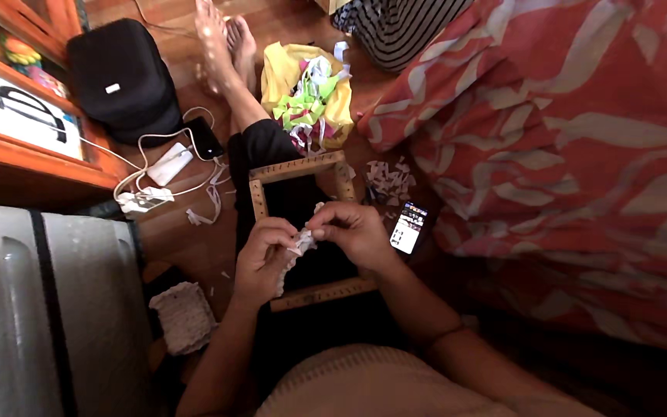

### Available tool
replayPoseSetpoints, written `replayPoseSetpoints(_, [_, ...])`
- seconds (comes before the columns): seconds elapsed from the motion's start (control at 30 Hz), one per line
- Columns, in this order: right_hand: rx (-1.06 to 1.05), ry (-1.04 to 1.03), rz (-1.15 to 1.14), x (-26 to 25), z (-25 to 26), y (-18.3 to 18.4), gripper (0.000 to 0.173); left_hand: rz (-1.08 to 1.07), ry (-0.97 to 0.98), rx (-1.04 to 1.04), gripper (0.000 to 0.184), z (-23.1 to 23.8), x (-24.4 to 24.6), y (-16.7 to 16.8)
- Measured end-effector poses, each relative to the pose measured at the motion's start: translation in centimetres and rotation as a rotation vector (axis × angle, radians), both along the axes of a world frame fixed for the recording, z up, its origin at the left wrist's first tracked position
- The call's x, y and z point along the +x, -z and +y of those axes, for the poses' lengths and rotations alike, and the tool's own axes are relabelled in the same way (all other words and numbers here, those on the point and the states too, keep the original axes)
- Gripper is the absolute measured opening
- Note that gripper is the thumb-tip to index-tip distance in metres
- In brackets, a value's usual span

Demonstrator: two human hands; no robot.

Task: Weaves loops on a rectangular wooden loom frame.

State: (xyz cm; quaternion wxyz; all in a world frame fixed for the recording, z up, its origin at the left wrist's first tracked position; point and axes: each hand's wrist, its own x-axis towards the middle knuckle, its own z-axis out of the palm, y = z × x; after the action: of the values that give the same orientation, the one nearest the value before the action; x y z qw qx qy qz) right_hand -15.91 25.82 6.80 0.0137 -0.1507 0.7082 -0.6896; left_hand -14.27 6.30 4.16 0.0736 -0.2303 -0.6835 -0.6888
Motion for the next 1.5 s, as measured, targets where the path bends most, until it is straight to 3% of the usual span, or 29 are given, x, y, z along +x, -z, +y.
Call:
replayPoseSetpoints(0.17, [0.274,0.011,0.352,-0.3,-0.1,0.1,0.008,-0.031,0.097,0.147,0.01,0.1,0.0,0.6])
replayPoseSetpoints(0.6, [0.377,0.162,0.649,-0.8,0.7,2.0,0.009,-0.041,0.157,0.1,0.014,-1.0,1.0,0.6])
replayPoseSetpoints(0.7, [0.345,0.143,0.535,-0.3,0.8,2.0,0.008,-0.063,0.097,0.067,0.015,-0.8,1.2,0.4])
replayPoseSetpoints(0.87, [0.144,-0.081,0.219,0.1,1.8,1.4,0.006,-0.061,-0.078,-0.087,0.014,-0.3,1.2,-1.0])
replayPoseSetpoints(1.0, [0.052,-0.124,0.213,0.1,1.5,0.6,0.007,0.008,-0.067,-0.136,0.012,-0.2,0.2,-3.0])
replayPoseSetpoints(1.27, [0.227,-0.084,0.308,-0.1,1.0,0.2,0.017,0.041,-0.002,-0.144,0.015,0.4,0.2,-3.8])
replayPoseSetpoints(1.5, [0.224,-0.325,0.23,-0.2,1.2,0.3,0.025,0.025,-0.06,-0.104,0.026,0.2,0.3,-3.3])
